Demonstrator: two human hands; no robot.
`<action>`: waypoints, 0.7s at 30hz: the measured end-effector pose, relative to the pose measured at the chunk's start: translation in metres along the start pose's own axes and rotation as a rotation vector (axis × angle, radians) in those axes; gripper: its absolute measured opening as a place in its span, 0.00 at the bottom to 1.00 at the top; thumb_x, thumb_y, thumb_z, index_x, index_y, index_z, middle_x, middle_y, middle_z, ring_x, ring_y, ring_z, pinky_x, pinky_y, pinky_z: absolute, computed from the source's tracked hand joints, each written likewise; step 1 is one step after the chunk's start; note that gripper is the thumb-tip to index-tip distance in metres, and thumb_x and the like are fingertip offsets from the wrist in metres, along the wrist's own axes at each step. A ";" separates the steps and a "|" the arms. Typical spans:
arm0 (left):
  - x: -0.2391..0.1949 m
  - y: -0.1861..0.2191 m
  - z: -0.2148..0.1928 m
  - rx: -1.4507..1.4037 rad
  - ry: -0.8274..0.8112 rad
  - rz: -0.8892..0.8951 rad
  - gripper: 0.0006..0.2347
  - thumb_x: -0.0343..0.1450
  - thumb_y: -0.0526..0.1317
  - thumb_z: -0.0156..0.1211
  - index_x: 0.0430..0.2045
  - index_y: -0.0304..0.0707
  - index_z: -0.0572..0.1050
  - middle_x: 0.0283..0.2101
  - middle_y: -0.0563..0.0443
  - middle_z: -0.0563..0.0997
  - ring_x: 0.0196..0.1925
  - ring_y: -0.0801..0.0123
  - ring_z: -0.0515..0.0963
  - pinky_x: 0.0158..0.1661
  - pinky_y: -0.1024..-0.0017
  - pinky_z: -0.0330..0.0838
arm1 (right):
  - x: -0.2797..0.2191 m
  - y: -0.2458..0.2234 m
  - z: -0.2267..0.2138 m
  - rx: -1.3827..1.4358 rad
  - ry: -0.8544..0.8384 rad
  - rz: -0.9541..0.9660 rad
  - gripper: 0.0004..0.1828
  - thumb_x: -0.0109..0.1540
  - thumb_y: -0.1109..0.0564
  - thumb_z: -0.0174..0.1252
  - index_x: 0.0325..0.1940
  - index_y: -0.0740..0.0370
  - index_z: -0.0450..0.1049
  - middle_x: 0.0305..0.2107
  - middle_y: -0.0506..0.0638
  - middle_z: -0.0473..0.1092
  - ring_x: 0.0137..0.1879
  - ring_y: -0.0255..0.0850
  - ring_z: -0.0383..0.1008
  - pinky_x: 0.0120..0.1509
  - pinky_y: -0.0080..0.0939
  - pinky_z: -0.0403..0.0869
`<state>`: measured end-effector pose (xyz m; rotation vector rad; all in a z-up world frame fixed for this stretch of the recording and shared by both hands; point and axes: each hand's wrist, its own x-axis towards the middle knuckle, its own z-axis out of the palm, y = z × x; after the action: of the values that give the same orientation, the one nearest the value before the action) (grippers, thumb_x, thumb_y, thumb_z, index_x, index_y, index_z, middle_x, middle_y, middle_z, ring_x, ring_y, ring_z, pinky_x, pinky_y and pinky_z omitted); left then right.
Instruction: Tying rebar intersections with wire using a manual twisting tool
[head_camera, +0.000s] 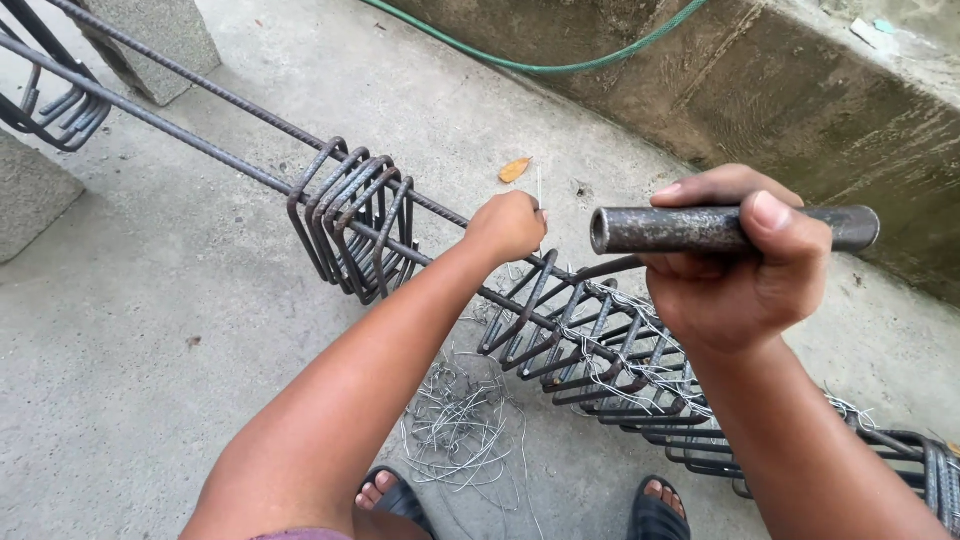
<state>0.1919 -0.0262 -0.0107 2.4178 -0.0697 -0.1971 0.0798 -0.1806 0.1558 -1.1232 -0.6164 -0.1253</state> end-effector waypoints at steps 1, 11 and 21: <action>-0.003 0.001 -0.002 0.000 -0.001 0.000 0.13 0.74 0.43 0.52 0.38 0.33 0.82 0.37 0.40 0.85 0.39 0.48 0.83 0.43 0.57 0.77 | 0.002 0.001 0.002 0.000 0.001 0.000 0.21 0.62 0.47 0.49 0.40 0.68 0.77 0.19 0.49 0.68 0.17 0.31 0.52 0.25 0.31 0.55; -0.032 0.022 -0.024 0.018 0.012 0.118 0.11 0.76 0.41 0.51 0.35 0.37 0.82 0.29 0.45 0.85 0.27 0.58 0.81 0.34 0.62 0.76 | 0.030 0.005 0.021 -0.128 -0.074 0.014 0.21 0.64 0.41 0.49 0.41 0.59 0.78 0.13 0.36 0.56 0.17 0.29 0.46 0.22 0.35 0.52; -0.060 0.027 -0.030 0.022 0.050 0.231 0.12 0.73 0.40 0.51 0.35 0.36 0.83 0.30 0.41 0.85 0.28 0.49 0.83 0.35 0.56 0.77 | 0.069 0.021 0.015 -0.160 0.040 -0.007 0.24 0.62 0.39 0.50 0.43 0.63 0.77 0.12 0.37 0.54 0.14 0.29 0.45 0.18 0.36 0.50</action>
<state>0.1376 -0.0203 0.0368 2.4111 -0.3276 -0.0306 0.1391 -0.1440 0.1789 -1.2703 -0.5819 -0.2056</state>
